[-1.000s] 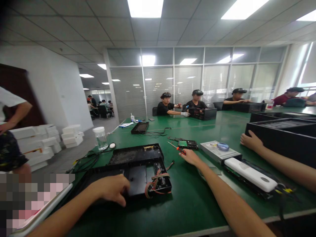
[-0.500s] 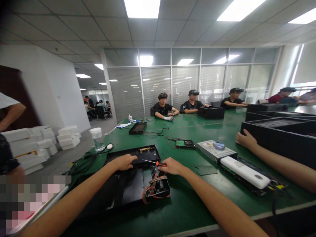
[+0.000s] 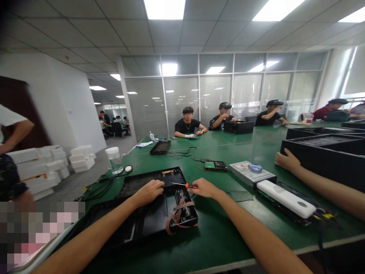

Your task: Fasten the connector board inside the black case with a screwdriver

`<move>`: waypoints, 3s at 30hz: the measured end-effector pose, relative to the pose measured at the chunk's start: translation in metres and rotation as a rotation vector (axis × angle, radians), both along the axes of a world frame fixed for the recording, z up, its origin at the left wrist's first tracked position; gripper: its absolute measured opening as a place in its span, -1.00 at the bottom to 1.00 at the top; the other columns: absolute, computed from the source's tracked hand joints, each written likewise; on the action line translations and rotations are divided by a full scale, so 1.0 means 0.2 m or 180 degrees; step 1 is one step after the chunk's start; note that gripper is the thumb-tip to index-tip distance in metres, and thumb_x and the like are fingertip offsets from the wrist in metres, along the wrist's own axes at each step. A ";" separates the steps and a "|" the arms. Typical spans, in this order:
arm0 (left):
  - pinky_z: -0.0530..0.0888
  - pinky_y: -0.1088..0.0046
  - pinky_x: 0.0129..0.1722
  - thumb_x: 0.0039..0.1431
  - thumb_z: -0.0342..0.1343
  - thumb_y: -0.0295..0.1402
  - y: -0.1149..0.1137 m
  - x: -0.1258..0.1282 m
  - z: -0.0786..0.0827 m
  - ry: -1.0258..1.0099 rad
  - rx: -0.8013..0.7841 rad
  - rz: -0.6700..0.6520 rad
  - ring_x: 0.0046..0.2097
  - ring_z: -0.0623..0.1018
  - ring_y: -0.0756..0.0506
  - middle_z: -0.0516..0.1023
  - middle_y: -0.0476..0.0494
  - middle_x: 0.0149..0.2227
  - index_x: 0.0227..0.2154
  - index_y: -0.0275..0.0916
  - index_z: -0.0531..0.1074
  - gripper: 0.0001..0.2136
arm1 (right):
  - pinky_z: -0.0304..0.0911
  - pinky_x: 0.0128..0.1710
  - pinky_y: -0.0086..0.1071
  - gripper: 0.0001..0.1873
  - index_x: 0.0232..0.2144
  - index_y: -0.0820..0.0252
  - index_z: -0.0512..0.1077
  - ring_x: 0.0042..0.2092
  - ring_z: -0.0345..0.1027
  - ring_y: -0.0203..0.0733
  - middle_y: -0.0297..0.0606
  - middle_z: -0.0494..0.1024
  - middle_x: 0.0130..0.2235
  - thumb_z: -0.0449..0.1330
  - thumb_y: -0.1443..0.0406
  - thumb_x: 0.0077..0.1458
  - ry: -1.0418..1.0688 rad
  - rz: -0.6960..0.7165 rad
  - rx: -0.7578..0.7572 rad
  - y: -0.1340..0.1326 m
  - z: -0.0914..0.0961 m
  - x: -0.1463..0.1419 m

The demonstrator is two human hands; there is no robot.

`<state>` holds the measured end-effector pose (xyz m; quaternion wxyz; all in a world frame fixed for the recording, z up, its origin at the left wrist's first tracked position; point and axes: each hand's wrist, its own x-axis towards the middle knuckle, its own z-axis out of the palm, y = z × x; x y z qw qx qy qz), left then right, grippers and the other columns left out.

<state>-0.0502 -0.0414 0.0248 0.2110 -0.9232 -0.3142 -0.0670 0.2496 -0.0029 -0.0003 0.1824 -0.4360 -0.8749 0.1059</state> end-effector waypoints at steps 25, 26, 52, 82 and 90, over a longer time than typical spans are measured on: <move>0.32 0.50 -0.19 0.22 -0.14 -0.28 0.12 0.36 -0.15 -0.1468 -0.1062 0.0359 -0.24 0.47 -0.05 0.52 -0.12 -0.29 -0.33 -0.28 0.45 -0.72 | -0.09 -0.53 -0.48 -0.52 -0.57 0.26 0.39 -0.54 0.11 -0.35 -0.36 0.34 -0.61 0.01 -0.04 -0.02 0.0265 -0.0263 0.0438 0.04 0.04 0.10; 0.32 0.50 -0.18 0.23 -0.16 -0.28 0.12 0.36 -0.15 -0.1428 -0.1034 0.0312 -0.24 0.47 -0.05 0.51 -0.13 -0.29 -0.33 -0.28 0.45 -0.71 | -0.08 -0.53 -0.48 -0.52 -0.56 0.26 0.40 -0.54 0.11 -0.35 -0.36 0.34 -0.60 0.01 -0.04 -0.01 0.0254 -0.0245 0.0434 0.04 0.04 0.10; 0.31 0.50 -0.12 0.12 -0.04 -0.44 0.15 0.28 -0.12 -0.1052 -0.1136 -0.0455 -0.19 0.45 -0.04 0.50 -0.14 -0.24 -0.27 -0.31 0.46 -0.81 | 0.01 -0.51 -0.51 -0.67 -0.25 0.16 0.22 -0.51 0.10 -0.36 -0.46 0.28 -0.53 0.09 0.11 -0.05 0.1015 -0.0078 -0.0456 0.03 0.08 0.14; 0.29 0.56 -0.35 0.04 0.03 -0.45 0.15 0.31 -0.12 -0.1275 -0.1209 0.0023 -0.40 0.42 0.01 0.48 -0.04 -0.44 -0.35 -0.27 0.45 -0.87 | 0.08 -0.42 -0.48 -0.68 -0.51 0.22 0.38 -0.45 0.25 -0.29 -0.33 0.43 -0.50 -0.05 0.17 0.08 0.1228 -0.0101 0.0947 -0.02 0.16 0.06; 0.28 0.56 -0.38 0.03 0.02 -0.45 0.15 0.30 -0.12 -0.1325 -0.1300 0.0035 -0.42 0.43 0.01 0.48 -0.04 -0.47 -0.37 -0.27 0.46 -0.86 | 0.07 -0.40 -0.47 -0.72 -0.50 0.20 0.39 -0.45 0.28 -0.29 -0.33 0.46 -0.48 -0.01 0.19 0.07 0.0957 -0.0154 0.1174 -0.03 0.18 0.06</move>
